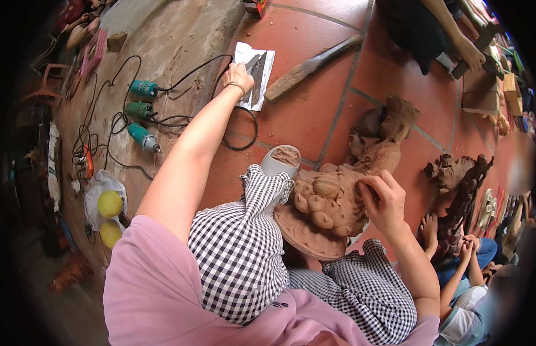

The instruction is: The person sits on the floor and uses a metal sculpting tool to carve and refine the surface of a clay figure. They hold the figure with one hand and carefully scrape away clay with the other, occasionally rotating the piece to access different areas.

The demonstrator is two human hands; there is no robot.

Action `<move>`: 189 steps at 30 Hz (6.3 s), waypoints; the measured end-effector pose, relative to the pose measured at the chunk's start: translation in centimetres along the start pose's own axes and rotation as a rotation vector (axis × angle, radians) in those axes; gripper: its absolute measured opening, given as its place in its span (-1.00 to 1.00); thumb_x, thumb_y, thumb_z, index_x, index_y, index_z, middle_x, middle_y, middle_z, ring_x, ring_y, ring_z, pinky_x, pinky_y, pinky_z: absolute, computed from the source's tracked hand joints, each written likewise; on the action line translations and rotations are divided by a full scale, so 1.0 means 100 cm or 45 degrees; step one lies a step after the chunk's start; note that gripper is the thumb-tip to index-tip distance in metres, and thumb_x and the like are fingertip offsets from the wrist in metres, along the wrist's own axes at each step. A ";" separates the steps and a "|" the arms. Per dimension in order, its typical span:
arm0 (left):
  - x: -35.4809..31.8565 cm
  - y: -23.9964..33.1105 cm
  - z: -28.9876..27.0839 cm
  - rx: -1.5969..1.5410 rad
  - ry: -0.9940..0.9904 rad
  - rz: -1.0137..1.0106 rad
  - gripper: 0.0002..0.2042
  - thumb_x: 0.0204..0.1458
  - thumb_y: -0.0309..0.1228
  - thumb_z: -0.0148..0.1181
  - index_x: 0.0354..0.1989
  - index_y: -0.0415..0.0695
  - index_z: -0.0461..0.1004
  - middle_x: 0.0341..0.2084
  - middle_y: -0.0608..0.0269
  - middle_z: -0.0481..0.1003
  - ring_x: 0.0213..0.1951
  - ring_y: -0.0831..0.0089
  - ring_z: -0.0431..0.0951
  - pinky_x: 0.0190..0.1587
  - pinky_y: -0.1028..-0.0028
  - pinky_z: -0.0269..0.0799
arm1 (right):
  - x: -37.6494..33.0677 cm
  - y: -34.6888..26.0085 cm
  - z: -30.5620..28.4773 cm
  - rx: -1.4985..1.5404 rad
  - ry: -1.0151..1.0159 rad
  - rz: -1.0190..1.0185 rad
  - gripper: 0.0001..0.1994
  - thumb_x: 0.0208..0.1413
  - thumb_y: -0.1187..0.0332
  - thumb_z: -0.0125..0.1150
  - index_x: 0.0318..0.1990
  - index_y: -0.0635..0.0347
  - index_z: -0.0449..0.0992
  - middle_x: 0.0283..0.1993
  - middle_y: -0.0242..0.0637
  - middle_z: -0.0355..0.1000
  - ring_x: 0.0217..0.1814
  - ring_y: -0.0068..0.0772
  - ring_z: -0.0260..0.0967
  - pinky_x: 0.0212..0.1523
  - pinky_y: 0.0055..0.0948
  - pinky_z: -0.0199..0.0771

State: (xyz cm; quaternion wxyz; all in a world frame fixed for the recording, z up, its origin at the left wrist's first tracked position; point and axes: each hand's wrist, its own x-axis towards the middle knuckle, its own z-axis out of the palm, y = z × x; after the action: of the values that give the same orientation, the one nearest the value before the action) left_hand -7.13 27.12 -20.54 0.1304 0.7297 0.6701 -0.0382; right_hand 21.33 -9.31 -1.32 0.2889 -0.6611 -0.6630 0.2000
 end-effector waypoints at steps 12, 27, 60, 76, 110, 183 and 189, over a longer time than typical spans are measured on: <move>-0.014 -0.005 0.025 0.019 0.065 0.162 -0.72 0.00 -0.44 0.24 -0.07 -0.13 0.57 0.09 -0.07 0.31 0.12 -0.08 0.45 0.17 0.11 0.46 | 0.001 -0.002 -0.001 0.006 -0.025 -0.010 -0.82 -0.05 0.60 0.37 -0.26 0.19 0.58 -0.44 -0.24 0.34 -0.44 -0.22 0.39 -0.46 -0.31 0.41; 0.007 -0.026 0.001 -0.006 0.132 -0.054 -0.70 -0.16 -0.03 0.45 -0.30 0.12 0.75 -0.20 0.19 0.69 -0.03 0.16 0.64 0.13 0.19 0.49 | 0.004 0.001 -0.009 0.261 -0.116 0.128 -0.85 0.04 0.56 0.36 -0.21 0.21 0.61 -0.40 -0.23 0.40 -0.43 -0.30 0.43 -0.44 -0.39 0.40; -0.308 0.130 -0.053 -0.921 -0.678 2.912 -0.83 0.06 -0.37 0.18 -0.29 -0.23 0.55 -0.19 0.06 0.62 -0.09 0.21 0.66 0.10 0.26 0.60 | -0.059 0.003 -0.006 1.102 0.135 0.971 -0.85 0.21 0.48 0.33 -0.14 0.36 0.54 -0.31 -0.23 0.61 -0.30 -0.53 0.62 -0.26 -0.61 0.68; -0.309 0.131 -0.051 -0.978 -0.604 2.860 -0.82 0.06 -0.41 0.19 -0.25 -0.25 0.58 -0.22 0.08 0.63 -0.17 0.24 0.68 0.03 0.34 0.62 | -0.038 -0.004 -0.002 0.848 0.082 0.895 -0.84 0.08 0.43 0.40 -0.27 0.34 0.59 -0.36 -0.28 0.61 -0.34 -0.51 0.60 -0.33 -0.55 0.58; -0.306 0.130 -0.055 -1.008 -0.628 2.837 -0.82 0.08 -0.42 0.18 -0.25 -0.30 0.57 -0.24 0.06 0.61 -0.18 0.23 0.66 0.02 0.35 0.63 | 0.116 -0.011 -0.052 0.222 -1.513 -0.101 -0.90 -0.08 0.55 0.30 -0.38 0.37 0.51 -0.41 -0.01 0.49 -0.34 -0.01 0.44 -0.32 -0.21 0.42; -0.307 0.129 -0.050 -0.991 -0.634 2.836 -0.84 0.07 -0.45 0.21 -0.27 -0.31 0.57 -0.23 0.06 0.61 -0.19 0.25 0.66 0.03 0.34 0.61 | -0.005 0.023 -0.046 0.738 -0.182 0.502 -0.92 0.14 0.58 0.31 -0.33 0.43 0.53 -0.18 -0.29 0.55 -0.14 -0.51 0.51 -0.15 -0.39 0.60; -0.305 0.127 -0.051 -0.941 -0.653 2.851 -0.83 0.07 -0.43 0.21 -0.26 -0.30 0.56 -0.21 0.05 0.61 -0.19 0.26 0.65 0.06 0.33 0.60 | -0.053 0.024 -0.017 0.623 0.006 0.536 -0.78 0.03 0.37 0.47 -0.23 0.32 0.64 -0.08 -0.28 0.52 -0.22 -0.55 0.49 -0.26 -0.53 0.50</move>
State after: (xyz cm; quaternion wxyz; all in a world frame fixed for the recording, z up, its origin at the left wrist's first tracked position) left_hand 1.82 -2.04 -6.80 0.4214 0.7961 -0.4089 0.1462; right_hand 24.08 -14.70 -2.23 0.3933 -0.6949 -0.4433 0.4072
